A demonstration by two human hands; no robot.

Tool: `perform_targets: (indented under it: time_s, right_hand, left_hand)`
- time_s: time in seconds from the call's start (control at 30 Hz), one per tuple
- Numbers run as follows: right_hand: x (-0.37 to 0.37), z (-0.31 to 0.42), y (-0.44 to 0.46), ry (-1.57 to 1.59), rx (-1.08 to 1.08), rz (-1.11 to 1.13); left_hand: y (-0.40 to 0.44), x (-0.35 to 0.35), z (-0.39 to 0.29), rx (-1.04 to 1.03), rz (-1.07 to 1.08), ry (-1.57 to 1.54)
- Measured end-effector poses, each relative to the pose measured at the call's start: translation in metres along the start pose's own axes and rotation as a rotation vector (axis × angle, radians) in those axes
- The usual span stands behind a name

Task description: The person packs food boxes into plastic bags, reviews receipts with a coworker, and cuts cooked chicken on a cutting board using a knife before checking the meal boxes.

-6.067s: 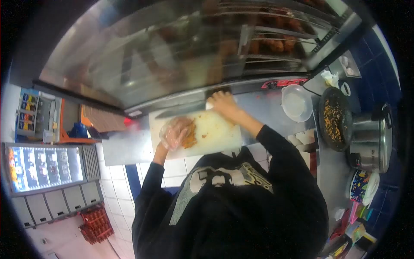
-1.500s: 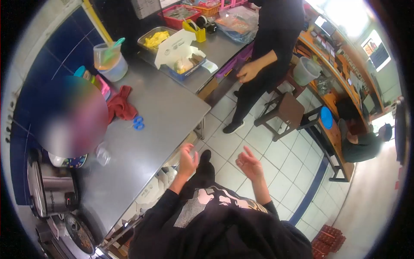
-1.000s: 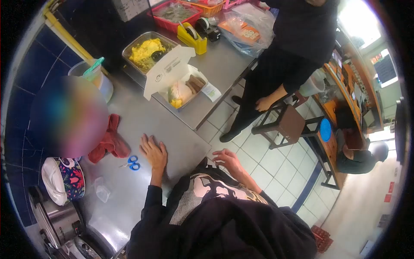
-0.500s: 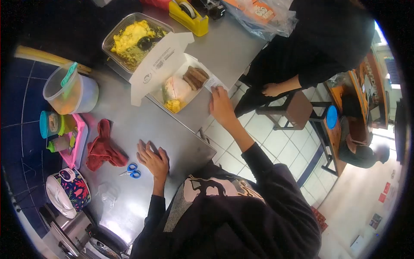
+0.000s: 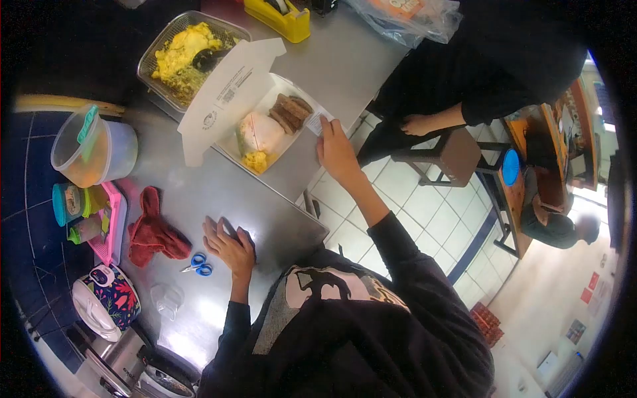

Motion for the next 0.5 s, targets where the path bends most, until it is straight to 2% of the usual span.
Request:
perform_targets:
  time_s: [0.13,0.33,0.4,0.5]
  right_hand:
    - [0.004,0.002,-0.004,0.009,-0.005,-0.022]
    - [-0.002,0.006,-0.019,0.021,0.109,-0.031]
    - [0.003,0.013,-0.023,-0.053,0.143,-0.131]
    - [-0.002,0.009,-0.025,-0.061,0.106,-0.151]
  left_hand:
    - [0.000,-0.001,-0.001,0.004,0.014,0.014]
    - [0.000,-0.002,0.000,-0.003,0.006,0.012]
    - [0.002,0.000,-0.002,-0.004,0.004,-0.009]
    - [0.004,0.002,-0.006,-0.023,-0.004,-0.012]
Point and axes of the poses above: each hand's wrist, its own y-axis towards the middle knuckle, its own x-axis out of the back of the hand, z = x × y, the point moved 8 cm from there along y, towards the middle knuckle, and after that the axes turned 1 degree about x, right-handed, at the moved point
